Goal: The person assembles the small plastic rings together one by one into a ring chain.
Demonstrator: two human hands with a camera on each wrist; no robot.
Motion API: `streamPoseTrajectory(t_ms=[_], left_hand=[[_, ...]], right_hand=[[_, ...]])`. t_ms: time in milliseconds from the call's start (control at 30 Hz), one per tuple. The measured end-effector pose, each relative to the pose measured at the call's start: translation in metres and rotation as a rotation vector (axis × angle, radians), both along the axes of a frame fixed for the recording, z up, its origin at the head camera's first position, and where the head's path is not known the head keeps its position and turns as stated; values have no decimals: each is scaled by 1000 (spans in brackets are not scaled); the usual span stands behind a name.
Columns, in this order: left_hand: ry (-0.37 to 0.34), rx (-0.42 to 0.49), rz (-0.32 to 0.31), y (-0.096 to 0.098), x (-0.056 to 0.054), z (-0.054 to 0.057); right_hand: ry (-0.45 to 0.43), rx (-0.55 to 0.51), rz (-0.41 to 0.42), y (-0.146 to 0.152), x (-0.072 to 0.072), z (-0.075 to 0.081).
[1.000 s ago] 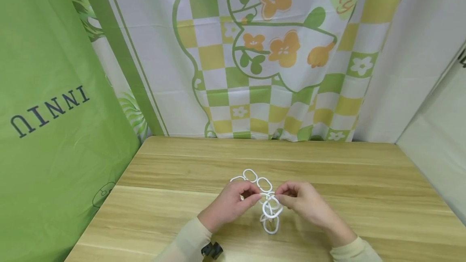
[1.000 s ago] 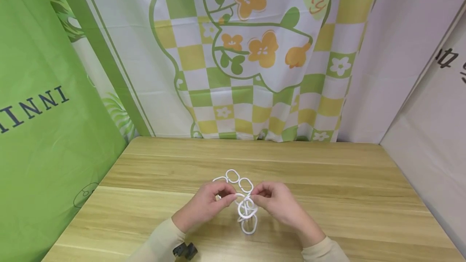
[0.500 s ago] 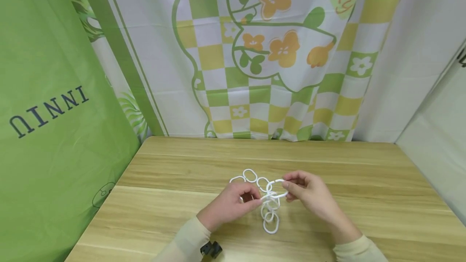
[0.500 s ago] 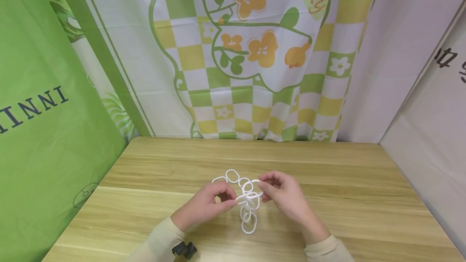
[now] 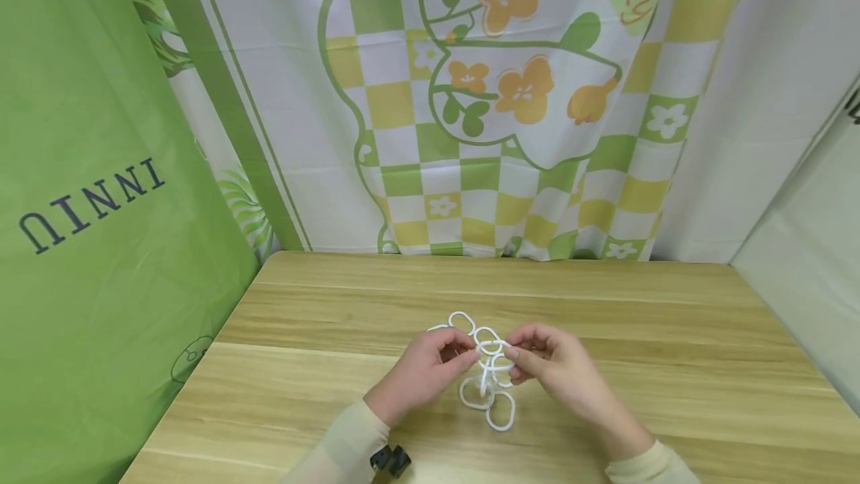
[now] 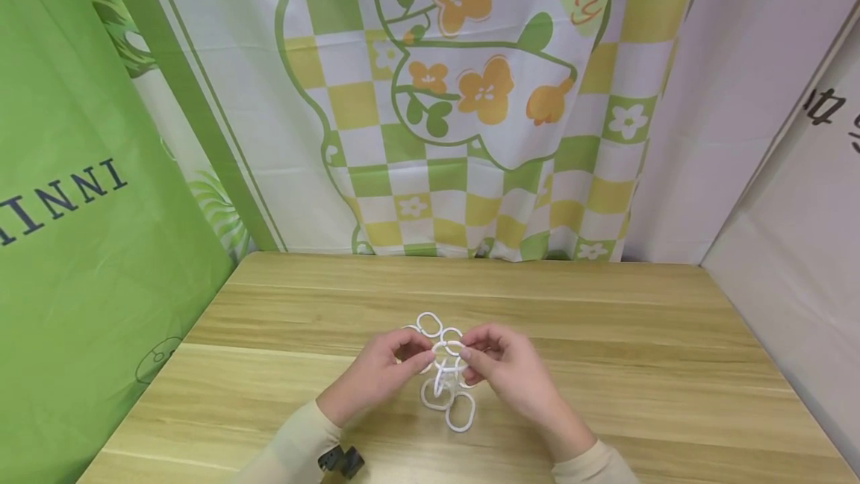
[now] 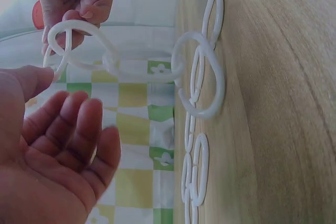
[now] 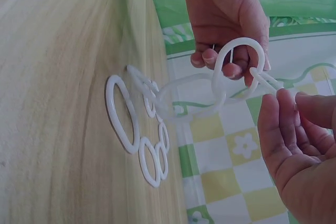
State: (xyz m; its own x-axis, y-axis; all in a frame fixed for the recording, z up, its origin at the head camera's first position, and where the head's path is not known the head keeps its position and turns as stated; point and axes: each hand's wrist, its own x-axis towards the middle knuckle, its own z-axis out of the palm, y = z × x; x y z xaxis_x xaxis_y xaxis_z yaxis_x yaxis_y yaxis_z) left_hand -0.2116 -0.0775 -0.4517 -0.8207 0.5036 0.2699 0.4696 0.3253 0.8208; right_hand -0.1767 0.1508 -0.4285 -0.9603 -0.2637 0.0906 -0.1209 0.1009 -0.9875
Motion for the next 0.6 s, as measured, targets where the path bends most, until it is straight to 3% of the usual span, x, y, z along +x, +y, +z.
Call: streamPoseTrajectory(t_ms=[167,400,600], left_hand=[[42,12,-30,-2,0,0],[-16,14,-5,-7,-2,5],[1,15,20,-14,-6,10]], right_hand=[[38,-6,41,-1,1,-2],[16,60,24,6,-7,-8],[40,330,-28,15,-20,-26]])
